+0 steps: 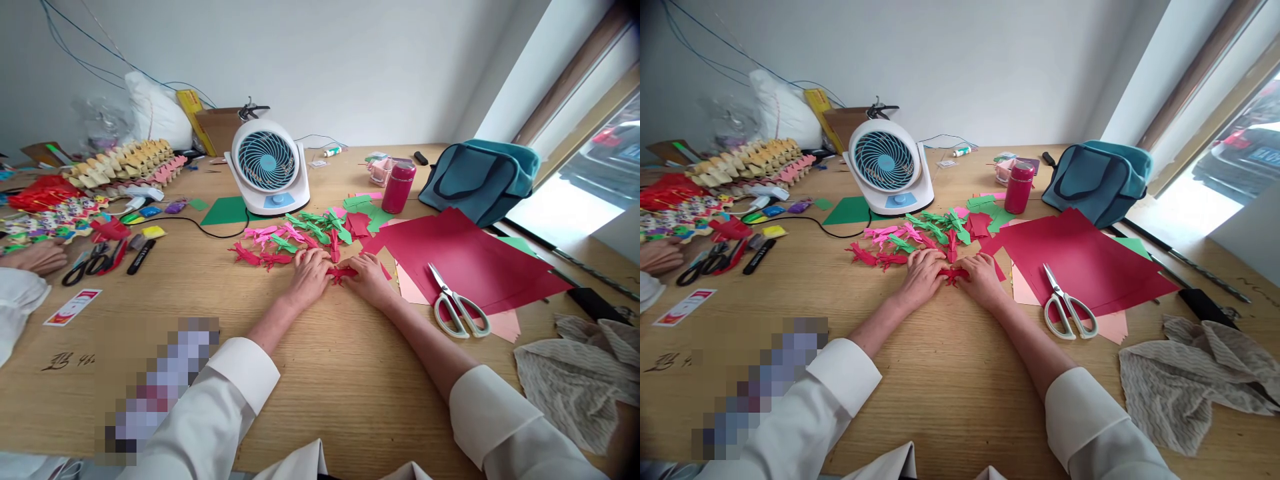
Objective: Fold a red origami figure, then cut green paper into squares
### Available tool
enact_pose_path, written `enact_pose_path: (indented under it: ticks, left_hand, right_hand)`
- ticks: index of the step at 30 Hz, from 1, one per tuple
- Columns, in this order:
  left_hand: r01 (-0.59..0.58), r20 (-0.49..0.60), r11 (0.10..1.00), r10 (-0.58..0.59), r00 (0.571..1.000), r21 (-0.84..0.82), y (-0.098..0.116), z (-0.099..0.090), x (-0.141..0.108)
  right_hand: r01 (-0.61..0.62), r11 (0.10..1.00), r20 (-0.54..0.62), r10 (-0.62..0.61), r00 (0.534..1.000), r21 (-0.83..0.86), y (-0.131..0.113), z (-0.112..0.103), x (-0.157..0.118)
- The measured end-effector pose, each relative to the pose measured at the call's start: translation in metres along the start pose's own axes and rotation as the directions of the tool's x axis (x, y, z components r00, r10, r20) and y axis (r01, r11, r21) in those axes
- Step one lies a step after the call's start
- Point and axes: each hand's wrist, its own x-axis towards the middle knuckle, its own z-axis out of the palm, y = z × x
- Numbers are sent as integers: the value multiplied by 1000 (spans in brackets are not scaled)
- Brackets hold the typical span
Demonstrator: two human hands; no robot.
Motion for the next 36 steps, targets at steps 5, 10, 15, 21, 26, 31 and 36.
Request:
enact_pose_path:
  ticks: [5,10,15,21,26,31,36]
  left_hand:
    - [40,-44,997,-43,998,-70,-2,-5,-1]
    - [122,-172,983,-144,974,-135,-10,-16,-7]
    - [198,-231,967,-231,945,-157,-17,-19,-18]
    - [229,-156,967,-245,957,-113,-13,-17,-21]
    - [169,-81,985,-171,982,-34,-9,-14,-18]
    - [157,-37,988,-156,987,3,-13,-10,-18]
    - [210,-70,976,-207,976,51,-15,-11,-18]
  right_hand:
    - [-6,1000,-12,6,1000,-2,-1,-8,-1]
    - [-50,998,-125,46,991,-28,0,-23,-1]
    - [-12,998,-62,8,998,-55,-6,-25,0]
    - [-5,998,-73,0,997,-69,-8,-25,0]
    - [-99,994,-158,90,983,-53,0,-29,-3]
    - [-95,994,-143,86,986,-54,-2,-29,-5]
    - [4,995,-72,-11,997,-101,-9,-26,-4]
